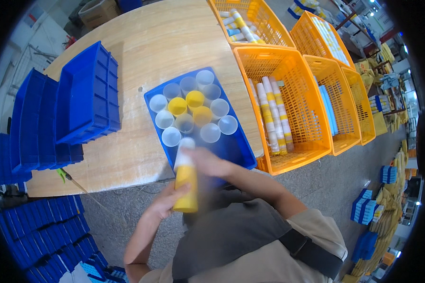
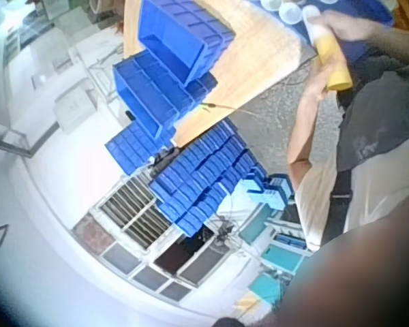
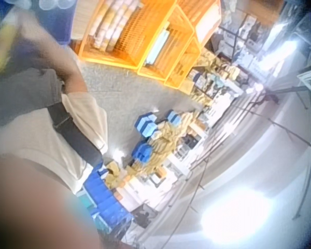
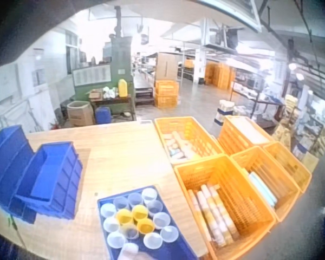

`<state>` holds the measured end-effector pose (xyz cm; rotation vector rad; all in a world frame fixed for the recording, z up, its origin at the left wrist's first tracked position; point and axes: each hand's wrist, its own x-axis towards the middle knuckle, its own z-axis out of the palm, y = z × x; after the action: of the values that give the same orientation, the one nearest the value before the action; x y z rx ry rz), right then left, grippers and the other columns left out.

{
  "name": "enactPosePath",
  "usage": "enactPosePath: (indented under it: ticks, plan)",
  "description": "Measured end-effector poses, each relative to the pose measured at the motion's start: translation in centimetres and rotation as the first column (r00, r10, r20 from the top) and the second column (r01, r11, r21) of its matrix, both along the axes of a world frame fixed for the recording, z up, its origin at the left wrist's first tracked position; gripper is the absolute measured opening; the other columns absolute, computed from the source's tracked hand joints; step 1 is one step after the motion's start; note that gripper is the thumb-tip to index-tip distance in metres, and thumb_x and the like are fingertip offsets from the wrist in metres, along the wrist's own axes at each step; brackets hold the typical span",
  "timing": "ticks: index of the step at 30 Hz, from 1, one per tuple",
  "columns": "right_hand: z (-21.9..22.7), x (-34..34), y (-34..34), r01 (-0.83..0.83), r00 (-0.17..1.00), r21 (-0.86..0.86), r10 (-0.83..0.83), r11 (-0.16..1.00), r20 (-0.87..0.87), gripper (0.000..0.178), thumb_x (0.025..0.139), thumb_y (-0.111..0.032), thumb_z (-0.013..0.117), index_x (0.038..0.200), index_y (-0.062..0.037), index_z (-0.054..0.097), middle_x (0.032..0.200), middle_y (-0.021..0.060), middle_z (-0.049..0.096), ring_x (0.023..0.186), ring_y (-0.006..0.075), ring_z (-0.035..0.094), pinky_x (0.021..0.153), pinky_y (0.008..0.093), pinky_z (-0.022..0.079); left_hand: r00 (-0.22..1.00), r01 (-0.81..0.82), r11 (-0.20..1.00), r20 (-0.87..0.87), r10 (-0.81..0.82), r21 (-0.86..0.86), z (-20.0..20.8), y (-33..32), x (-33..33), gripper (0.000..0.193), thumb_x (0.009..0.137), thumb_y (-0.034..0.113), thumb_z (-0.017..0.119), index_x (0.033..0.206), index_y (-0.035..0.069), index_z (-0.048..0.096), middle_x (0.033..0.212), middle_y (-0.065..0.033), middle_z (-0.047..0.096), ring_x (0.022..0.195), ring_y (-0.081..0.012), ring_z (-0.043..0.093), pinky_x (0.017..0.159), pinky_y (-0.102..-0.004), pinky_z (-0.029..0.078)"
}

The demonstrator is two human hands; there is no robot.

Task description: The person repeatedly picks stacks of white and yellow plastic cups from orange baskets, separates them, and places them into blue trays. The person then carries the filled trays to a nearby machine and sets them down.

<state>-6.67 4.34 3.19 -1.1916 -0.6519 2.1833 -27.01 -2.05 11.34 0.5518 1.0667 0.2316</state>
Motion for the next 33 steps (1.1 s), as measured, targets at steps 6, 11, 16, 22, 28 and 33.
enactPosePath:
  ticks: [6, 11, 16, 22, 28, 33]
  plan:
    - [0.8, 1.3, -1.4, 0.036, 0.886, -0.298, -0.168, 0.954, -0.431, 0.05, 0.104, -0.053, 0.043, 0.132, -0.0118, 0.049, 0.123, 0.0104, 0.063, 0.112, 0.0233, 0.064, 0.097, 0.0419, 0.05, 0.975, -0.042, 0.998, 0.216, 0.053, -0.056, 0.9, -0.9, -1.2, 0.064, 0.098, 0.042, 0.062, 0.141, 0.0, 0.041, 0.122, -0.0188, 0.063, 0.111, -0.0279, 0.067, 0.094, -0.0423, 0.056]
    - [3.9, 0.5, -4.4, -0.092, 0.982, -0.221, 0.051, 0.971, -0.183, 0.057, 0.103, -0.051, 0.05, 0.132, -0.0017, 0.048, 0.125, 0.0138, 0.059, 0.116, 0.0248, 0.059, 0.105, 0.041, 0.043, 0.981, -0.021, 0.975, 0.181, 0.063, -0.221, 1.4, -3.2, -1.3, 0.063, 0.1, 0.044, 0.058, 0.141, -0.001, 0.041, 0.124, -0.0208, 0.063, 0.111, -0.0295, 0.066, 0.095, -0.0432, 0.055]
    - [4.9, -0.5, -2.3, 0.043, 0.97, -0.338, -0.121, 0.94, -0.212, 0.057, 0.103, -0.053, 0.047, 0.134, -0.0055, 0.048, 0.125, 0.0123, 0.059, 0.119, 0.0252, 0.057, 0.105, 0.0405, 0.043, 0.966, -0.087, 0.983, 0.226, 0.124, -0.164, 1.9, -3.4, -2.0, 0.065, 0.099, 0.041, 0.061, 0.143, -0.001, 0.039, 0.125, -0.0211, 0.062, 0.111, -0.0294, 0.065, 0.093, -0.0423, 0.055]
    - [5.0, 1.9, -6.2, 0.027, 0.993, -0.095, -0.037, 0.995, -0.11, 0.043, 0.103, -0.033, 0.055, 0.133, -0.0019, 0.055, 0.123, 0.0076, 0.063, 0.11, 0.019, 0.059, 0.1, 0.0358, 0.046, 0.939, 0.006, 0.999, 0.345, 0.009, -0.042, 0.0, -2.3, -0.6, 0.074, 0.093, 0.04, 0.069, 0.145, 0.0, 0.034, 0.135, -0.0227, 0.055, 0.124, -0.0286, 0.056, 0.103, -0.0417, 0.047]
    - [0.2, 8.0, -4.1, 0.401, 0.895, -0.327, -0.442, 0.856, -0.061, 0.056, 0.104, -0.046, 0.047, 0.14, -0.0032, 0.046, 0.135, 0.0168, 0.057, 0.128, 0.0303, 0.053, 0.112, 0.0433, 0.04, 0.917, 0.11, 0.979, 0.397, -0.033, -0.173, -2.1, -2.6, 1.3, 0.075, 0.093, 0.044, 0.066, 0.145, 0.001, 0.033, 0.135, -0.0233, 0.055, 0.119, -0.0286, 0.057, 0.103, -0.0425, 0.047]
    - [-2.5, 10.5, -5.1, 0.308, 0.88, -0.325, -0.397, 0.894, -0.26, 0.053, 0.106, -0.043, 0.044, 0.142, -0.0036, 0.043, 0.137, 0.0133, 0.056, 0.129, 0.0293, 0.052, 0.114, 0.0421, 0.037, 0.917, -0.116, 0.953, 0.338, 0.211, -0.279, -4.0, 0.1, 4.4, 0.063, 0.101, 0.043, 0.055, 0.145, 0.004, 0.034, 0.13, -0.0217, 0.058, 0.107, -0.0276, 0.062, 0.092, -0.0401, 0.054]
